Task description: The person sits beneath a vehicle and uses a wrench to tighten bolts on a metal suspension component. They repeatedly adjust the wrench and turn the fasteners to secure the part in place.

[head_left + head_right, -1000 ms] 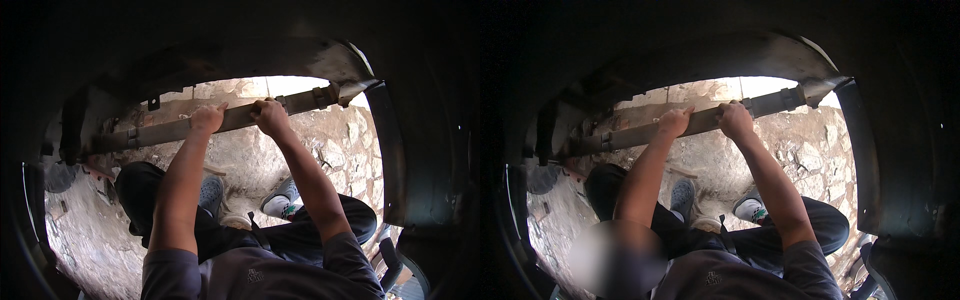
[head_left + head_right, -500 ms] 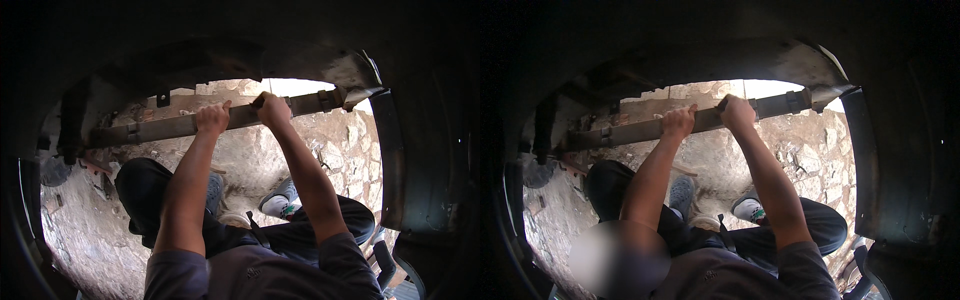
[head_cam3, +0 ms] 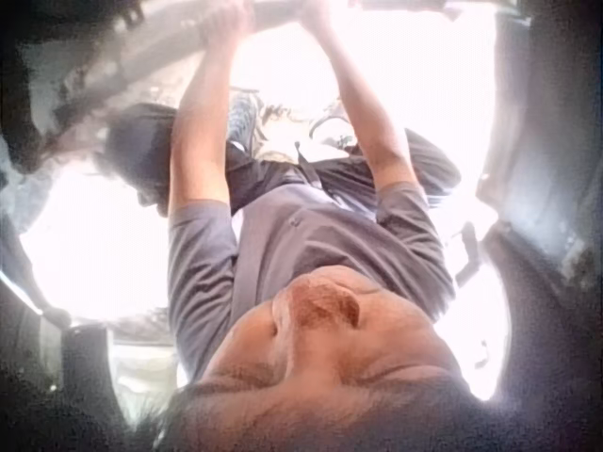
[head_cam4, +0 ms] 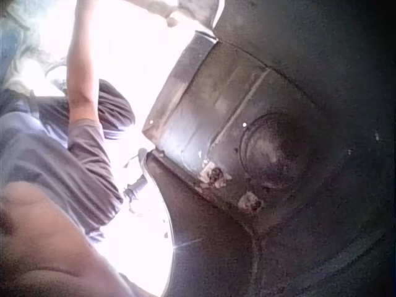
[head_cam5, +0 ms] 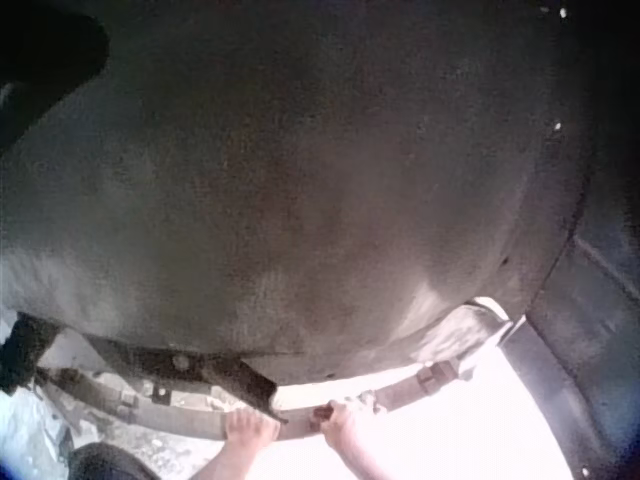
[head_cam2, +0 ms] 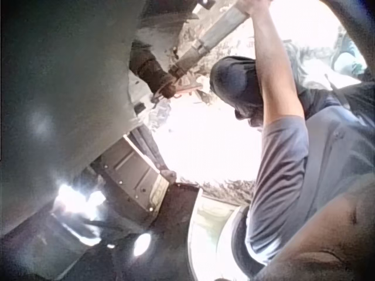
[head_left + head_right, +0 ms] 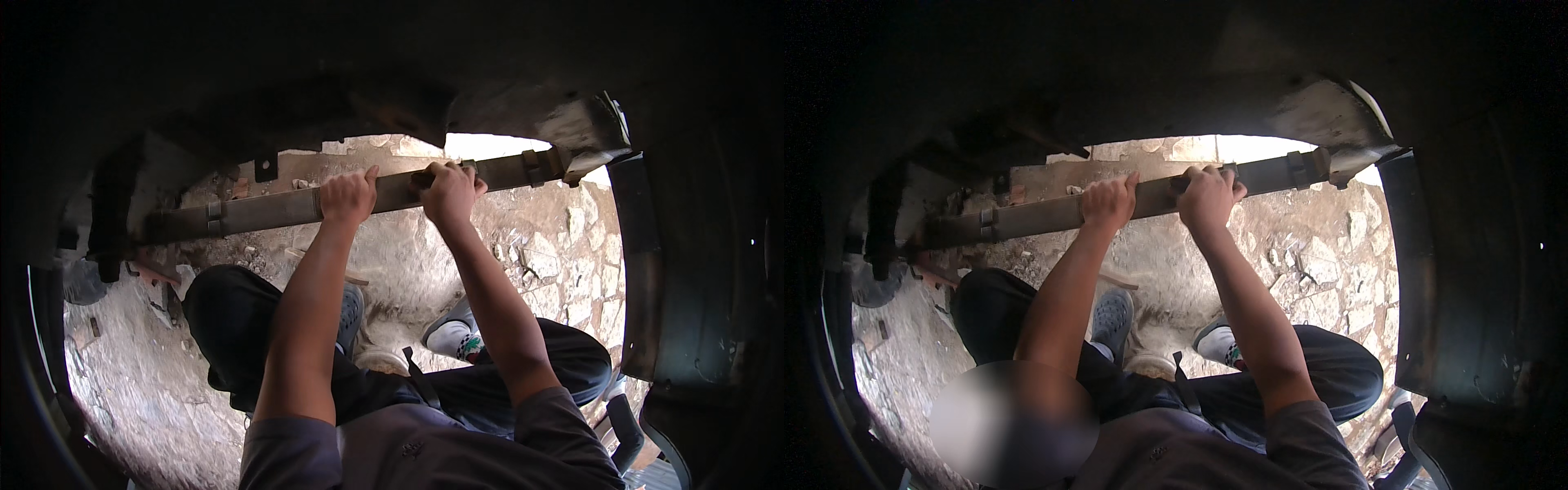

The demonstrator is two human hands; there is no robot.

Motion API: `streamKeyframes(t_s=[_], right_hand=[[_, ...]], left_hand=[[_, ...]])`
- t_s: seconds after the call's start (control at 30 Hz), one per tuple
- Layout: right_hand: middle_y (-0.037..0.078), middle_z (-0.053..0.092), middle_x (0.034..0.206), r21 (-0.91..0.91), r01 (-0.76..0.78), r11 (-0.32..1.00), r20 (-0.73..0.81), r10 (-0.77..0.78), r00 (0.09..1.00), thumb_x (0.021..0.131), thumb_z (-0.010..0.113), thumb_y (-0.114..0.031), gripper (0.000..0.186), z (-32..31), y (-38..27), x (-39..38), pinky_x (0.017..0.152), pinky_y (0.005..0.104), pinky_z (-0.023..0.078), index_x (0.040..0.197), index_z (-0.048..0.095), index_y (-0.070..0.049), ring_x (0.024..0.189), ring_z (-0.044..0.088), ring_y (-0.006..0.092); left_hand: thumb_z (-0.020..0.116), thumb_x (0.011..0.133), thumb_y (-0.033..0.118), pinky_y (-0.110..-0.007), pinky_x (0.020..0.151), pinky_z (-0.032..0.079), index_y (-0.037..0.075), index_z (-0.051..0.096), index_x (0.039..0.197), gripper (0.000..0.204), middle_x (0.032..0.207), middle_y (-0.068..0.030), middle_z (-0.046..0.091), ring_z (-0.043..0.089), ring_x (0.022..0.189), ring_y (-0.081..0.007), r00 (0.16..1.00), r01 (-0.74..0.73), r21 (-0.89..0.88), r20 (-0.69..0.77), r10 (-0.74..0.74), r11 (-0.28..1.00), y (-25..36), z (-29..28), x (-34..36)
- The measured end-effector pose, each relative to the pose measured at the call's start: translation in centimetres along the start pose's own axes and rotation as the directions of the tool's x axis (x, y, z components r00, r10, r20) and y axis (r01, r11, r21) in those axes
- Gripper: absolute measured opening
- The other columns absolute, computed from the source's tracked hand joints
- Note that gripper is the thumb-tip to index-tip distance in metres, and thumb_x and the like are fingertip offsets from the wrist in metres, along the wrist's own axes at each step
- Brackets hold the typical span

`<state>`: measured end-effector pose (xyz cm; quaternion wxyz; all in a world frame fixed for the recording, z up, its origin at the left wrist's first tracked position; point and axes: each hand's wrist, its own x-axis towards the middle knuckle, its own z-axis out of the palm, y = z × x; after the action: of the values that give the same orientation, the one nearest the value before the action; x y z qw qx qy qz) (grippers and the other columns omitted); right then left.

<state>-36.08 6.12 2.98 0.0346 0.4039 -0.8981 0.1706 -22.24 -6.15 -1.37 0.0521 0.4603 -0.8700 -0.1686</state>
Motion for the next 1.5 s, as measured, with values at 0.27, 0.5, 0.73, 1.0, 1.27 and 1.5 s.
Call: streamKeyframes(t_s=[0.27,0.5,0.73,1.0,1.27,1.5], right_hand=[[0.008,0.057,0.151,-0.011,0.034,0.999,-0.065,-0.034,0.997,0.082,0.087,-0.037,0.029,0.7,-0.3,-0.3,0.123,0.0671,0.013,0.099,0.081,-0.014,0.154,0.033,0.0355],[0.012,0.053,0.156,-0.047,-0.034,0.998,-0.129,0.028,0.991,0.083,0.085,-0.038,0.029,1.4,-0.4,0.2,0.127,0.0699,0.003,0.097,0.081,-0.012,0.159,0.027,0.0367],[0.013,0.045,0.164,0.014,-0.067,0.998,-0.09,0.068,0.994,0.086,0.084,-0.042,0.033,0.8,0.0,-2.0,0.126,0.071,0.001,0.098,0.081,-0.012,0.161,0.021,0.0387],[0.017,0.043,0.164,-0.044,-0.052,0.998,-0.115,0.047,0.992,0.084,0.085,-0.04,0.031,0.9,-0.4,1.5,0.128,0.0697,0.004,0.092,0.081,-0.011,0.161,0.019,0.0418],[0.017,0.04,0.166,0.005,-0.054,0.999,-0.075,0.054,0.996,0.088,0.082,-0.042,0.031,-0.3,0.1,-2.1,0.128,0.069,-0.001,0.099,0.081,-0.013,0.162,0.015,0.0421],[0.014,0.041,0.167,-0.016,-0.08,0.997,-0.099,0.079,0.992,0.086,0.083,-0.042,0.032,1.1,-0.3,1.2,0.128,0.0677,-0.001,0.097,0.081,-0.013,0.163,0.015,0.0397]], left_hand=[[0.034,0.112,0.054,-0.052,0.096,0.055,0.009,0.081,0.103,0.065,0.103,-0.0218,0.078,0.074,0.102,-0.0422,1.0,-0.009,-0.008,-0.014,0.009,1.0,-0.3,0.5,-0.1],[0.035,0.112,0.052,-0.053,0.095,0.055,0.008,0.08,0.101,0.064,0.101,-0.0217,0.078,0.074,0.101,-0.0421,1.0,-0.004,-0.026,-0.027,0.003,1.0,0.0,0.6,0.1],[0.034,0.113,0.051,-0.05,0.096,0.053,0.008,0.08,0.098,0.065,0.099,-0.0189,0.079,0.075,0.1,-0.0381,0.994,-0.001,-0.018,-0.107,-0.001,1.0,-0.6,1.2,-0.2],[0.035,0.112,0.051,-0.053,0.097,0.053,0.013,0.08,0.112,0.058,0.106,-0.0189,0.078,0.072,0.103,-0.0421,1.0,-0.01,-0.029,-0.026,0.01,1.0,0.1,1.2,0.4],[0.034,0.113,0.052,-0.052,0.097,0.054,0.014,0.08,0.113,0.06,0.107,-0.0194,0.078,0.072,0.105,-0.0413,1.0,0.023,-0.007,-0.018,-0.023,1.0,-0.4,0.6,0.0],[0.034,0.112,0.052,-0.051,0.097,0.053,0.009,0.081,0.101,0.065,0.1,-0.0185,0.079,0.074,0.101,-0.0399,0.996,0.007,-0.026,-0.091,-0.01,1.0,0.0,1.3,0.2]])
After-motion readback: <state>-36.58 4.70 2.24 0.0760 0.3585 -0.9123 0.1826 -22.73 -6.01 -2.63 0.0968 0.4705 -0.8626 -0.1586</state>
